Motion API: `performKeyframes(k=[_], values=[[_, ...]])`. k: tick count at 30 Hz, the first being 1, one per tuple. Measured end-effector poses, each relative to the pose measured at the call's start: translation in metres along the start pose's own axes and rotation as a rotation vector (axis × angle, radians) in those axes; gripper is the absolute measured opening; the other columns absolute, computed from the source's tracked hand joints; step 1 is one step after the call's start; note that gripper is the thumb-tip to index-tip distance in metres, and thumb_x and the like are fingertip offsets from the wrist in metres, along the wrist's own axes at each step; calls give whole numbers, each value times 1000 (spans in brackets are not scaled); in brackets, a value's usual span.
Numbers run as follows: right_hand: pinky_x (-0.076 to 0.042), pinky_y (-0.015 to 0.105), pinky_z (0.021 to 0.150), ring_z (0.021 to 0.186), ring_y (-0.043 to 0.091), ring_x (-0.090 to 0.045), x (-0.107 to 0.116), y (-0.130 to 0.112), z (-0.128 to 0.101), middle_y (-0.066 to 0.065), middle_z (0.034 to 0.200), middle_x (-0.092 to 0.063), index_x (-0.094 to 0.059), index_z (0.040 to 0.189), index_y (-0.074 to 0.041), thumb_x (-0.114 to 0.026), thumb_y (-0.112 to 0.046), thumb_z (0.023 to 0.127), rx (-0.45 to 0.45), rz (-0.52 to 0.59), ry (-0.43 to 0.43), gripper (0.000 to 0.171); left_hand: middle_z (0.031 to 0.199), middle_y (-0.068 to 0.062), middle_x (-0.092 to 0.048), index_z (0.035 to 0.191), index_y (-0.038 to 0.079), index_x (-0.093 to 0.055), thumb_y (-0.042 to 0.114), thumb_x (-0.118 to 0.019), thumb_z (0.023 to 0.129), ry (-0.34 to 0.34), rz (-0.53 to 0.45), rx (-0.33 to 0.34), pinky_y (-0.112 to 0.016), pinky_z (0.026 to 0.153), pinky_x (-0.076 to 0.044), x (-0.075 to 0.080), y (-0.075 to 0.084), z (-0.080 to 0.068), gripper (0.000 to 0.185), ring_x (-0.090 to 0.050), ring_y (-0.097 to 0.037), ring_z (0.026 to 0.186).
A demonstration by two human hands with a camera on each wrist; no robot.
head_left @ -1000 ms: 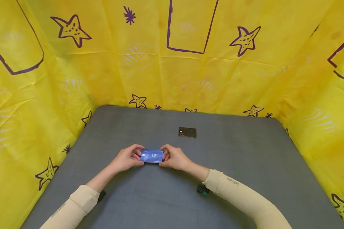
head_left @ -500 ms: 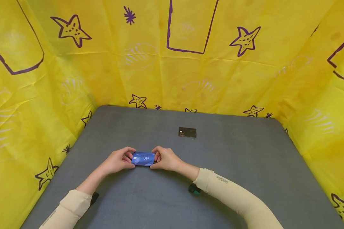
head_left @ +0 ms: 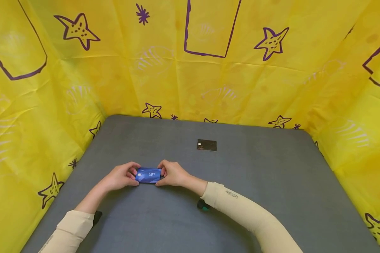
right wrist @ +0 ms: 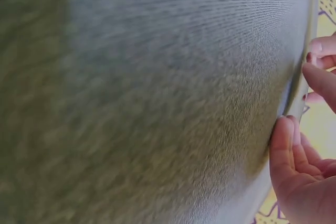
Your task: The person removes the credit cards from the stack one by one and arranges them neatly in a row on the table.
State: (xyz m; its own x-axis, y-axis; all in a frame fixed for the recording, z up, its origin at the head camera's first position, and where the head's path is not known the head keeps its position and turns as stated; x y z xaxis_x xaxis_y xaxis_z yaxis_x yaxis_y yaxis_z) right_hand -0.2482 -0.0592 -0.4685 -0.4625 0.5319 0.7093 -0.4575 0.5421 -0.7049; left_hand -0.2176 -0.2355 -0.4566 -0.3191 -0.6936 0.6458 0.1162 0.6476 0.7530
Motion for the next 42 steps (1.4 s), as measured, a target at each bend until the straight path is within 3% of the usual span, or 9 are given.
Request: performKeyframes(k=[17,42], values=[[-39,15,63,70,6,-49,-8,-11,16,-1,83,-59,-62,110,-6,-88,-28,71,19,-100,15,52,93,-11,-57,122,-7,-55,4,-81,76,9,5,22,-23,67,-48,12,-13,0,54,-58,-20,81],[-39,15,66,72,6,-49,-8,-6,23,-4,81,-56,-63,114,-6,-86,-30,74,31,-150,37,51,92,-10,-57,126,-4,-55,10,-80,79,51,52,34,-24,64,-45,13,-17,3,55,-55,-16,75]])
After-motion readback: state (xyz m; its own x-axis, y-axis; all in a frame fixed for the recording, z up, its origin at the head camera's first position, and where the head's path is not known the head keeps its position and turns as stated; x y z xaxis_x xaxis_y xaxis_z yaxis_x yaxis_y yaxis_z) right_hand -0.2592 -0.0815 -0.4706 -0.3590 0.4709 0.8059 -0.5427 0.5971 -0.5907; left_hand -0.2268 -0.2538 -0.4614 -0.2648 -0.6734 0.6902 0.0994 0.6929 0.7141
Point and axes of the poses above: each hand's wrist, its own z-axis towards the middle knuckle, its own x-axis out of the back of the hand, y = z × x, the point moved 7 cm from there along z, towards the middle knuckle
